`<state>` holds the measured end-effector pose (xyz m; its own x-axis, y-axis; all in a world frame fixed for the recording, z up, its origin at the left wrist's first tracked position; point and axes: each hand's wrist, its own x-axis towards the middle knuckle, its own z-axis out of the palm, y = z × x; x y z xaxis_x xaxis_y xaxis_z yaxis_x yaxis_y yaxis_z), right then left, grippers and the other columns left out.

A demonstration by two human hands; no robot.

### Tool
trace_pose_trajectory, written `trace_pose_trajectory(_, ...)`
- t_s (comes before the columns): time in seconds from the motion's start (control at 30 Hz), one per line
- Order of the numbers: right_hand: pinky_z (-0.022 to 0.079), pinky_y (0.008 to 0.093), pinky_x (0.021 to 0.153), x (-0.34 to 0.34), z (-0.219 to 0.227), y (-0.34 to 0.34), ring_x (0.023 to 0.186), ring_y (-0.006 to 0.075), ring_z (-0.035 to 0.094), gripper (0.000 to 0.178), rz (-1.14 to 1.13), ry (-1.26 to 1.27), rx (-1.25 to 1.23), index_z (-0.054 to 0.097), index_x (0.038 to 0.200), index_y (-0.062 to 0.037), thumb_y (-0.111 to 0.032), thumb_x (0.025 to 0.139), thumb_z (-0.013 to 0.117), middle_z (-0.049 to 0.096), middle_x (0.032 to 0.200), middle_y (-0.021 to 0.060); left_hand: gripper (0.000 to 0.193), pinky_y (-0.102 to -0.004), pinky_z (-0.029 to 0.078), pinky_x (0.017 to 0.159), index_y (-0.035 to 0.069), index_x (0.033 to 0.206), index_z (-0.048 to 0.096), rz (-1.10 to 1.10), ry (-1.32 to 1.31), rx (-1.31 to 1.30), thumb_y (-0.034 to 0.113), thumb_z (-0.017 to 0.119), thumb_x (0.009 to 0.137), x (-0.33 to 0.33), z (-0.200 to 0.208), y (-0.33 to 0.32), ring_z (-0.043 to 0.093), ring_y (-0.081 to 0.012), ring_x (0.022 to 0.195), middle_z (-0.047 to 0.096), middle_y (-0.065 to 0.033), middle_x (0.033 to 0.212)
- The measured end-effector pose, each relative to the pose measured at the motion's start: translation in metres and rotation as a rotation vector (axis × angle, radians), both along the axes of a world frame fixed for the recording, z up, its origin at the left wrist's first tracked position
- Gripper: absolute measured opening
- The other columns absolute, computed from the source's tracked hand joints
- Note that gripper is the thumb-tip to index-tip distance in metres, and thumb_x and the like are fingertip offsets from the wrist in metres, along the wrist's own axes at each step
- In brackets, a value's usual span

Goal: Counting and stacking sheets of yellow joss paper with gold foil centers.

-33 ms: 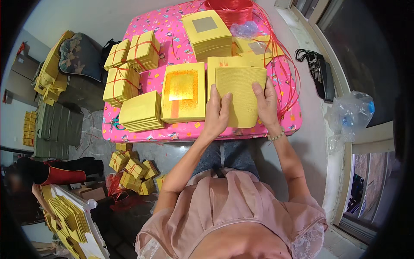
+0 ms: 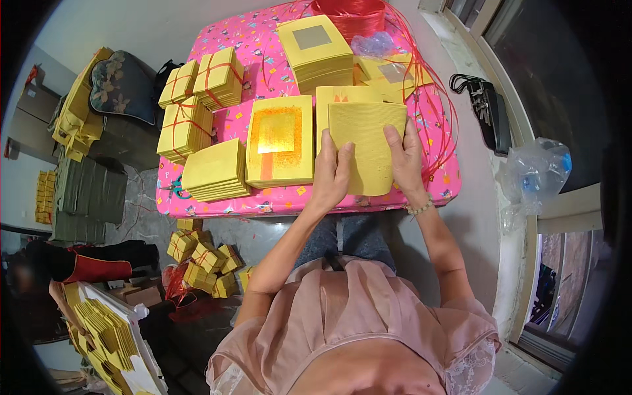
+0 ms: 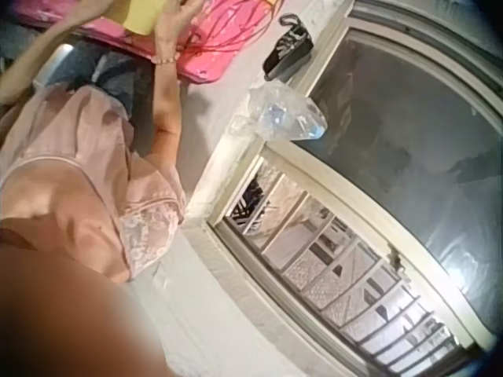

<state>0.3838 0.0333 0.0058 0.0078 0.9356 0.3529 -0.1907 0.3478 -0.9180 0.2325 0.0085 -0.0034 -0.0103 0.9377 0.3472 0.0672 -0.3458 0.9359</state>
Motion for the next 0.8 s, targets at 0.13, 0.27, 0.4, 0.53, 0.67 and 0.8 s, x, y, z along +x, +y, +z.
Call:
trace_pose_trajectory(0.13,0.047,0.0243,0.082,-0.002,0.000,-0.003,0.095,0.0069,0.054,0.024,-0.040,0.007,-0.007,0.050,0.116,0.0003,-0.019,0.102,0.054,0.060,0.105,0.0050,0.026,-0.0355,0.047,0.068,-0.002,0.121,0.041,0.008,0.006,0.016,0.016,0.047,0.102,0.000,-0.004,-0.001,0.056,-0.0213,0.075,0.059,-0.0180,0.088)
trace_pose_trajectory(0.27,0.045,0.0232,0.076,-0.001,0.003,-0.001,0.087,0.0055,0.051,0.019,-0.025,-0.001,-0.018,0.050,0.104,-0.0015,-0.020,0.102,0.053,0.057,0.096,0.0028,0.028,-0.0368,0.047,0.072,-0.002,0.122,0.041,0.029,0.024,0.043,0.017,0.046,0.103,-0.003,-0.008,0.002,0.057,-0.0227,0.079,0.061,-0.0186,0.090)
trace_pose_trajectory(0.4,0.044,0.0225,0.071,-0.001,0.001,0.005,0.081,0.0039,0.049,0.019,-0.100,-0.083,0.021,0.049,0.096,-0.0027,-0.020,0.103,0.053,0.055,0.088,0.0004,0.030,-0.0363,0.048,0.076,-0.003,0.124,0.042,0.017,0.062,-0.039,0.018,0.046,0.103,-0.007,-0.006,0.000,0.058,-0.0242,0.084,0.062,-0.0205,0.097)
trace_pose_trajectory(0.53,0.041,0.0210,0.067,0.004,-0.005,0.006,0.075,0.0023,0.045,0.020,-0.089,-0.105,-0.038,0.050,0.092,-0.0040,-0.021,0.102,0.054,0.050,0.081,-0.0030,0.031,-0.0325,0.046,0.084,-0.004,0.126,0.043,0.006,0.015,-0.042,0.016,0.046,0.103,-0.009,-0.010,-0.001,0.057,-0.0207,0.094,0.061,-0.0178,0.105)
trace_pose_trajectory(0.67,0.037,0.0199,0.064,0.023,-0.009,0.009,0.073,0.0013,0.042,0.022,-0.062,-0.190,-0.057,0.048,0.087,-0.0055,-0.021,0.102,0.055,0.046,0.077,-0.0056,0.030,-0.0308,0.044,0.089,-0.003,0.127,0.043,-0.076,-0.032,-0.081,0.013,0.045,0.103,-0.013,-0.009,-0.002,0.054,-0.0180,0.099,0.060,-0.0139,0.110)
trace_pose_trajectory(0.8,0.036,0.0198,0.063,0.022,-0.012,0.004,0.072,0.0005,0.040,0.023,-0.010,-0.088,-0.103,0.047,0.085,-0.0065,-0.020,0.102,0.056,0.044,0.076,-0.0071,0.032,-0.0302,0.041,0.095,-0.001,0.130,0.043,-0.123,-0.089,-0.142,0.013,0.048,0.102,-0.014,-0.015,-0.002,0.051,-0.0145,0.105,0.058,-0.0127,0.115)
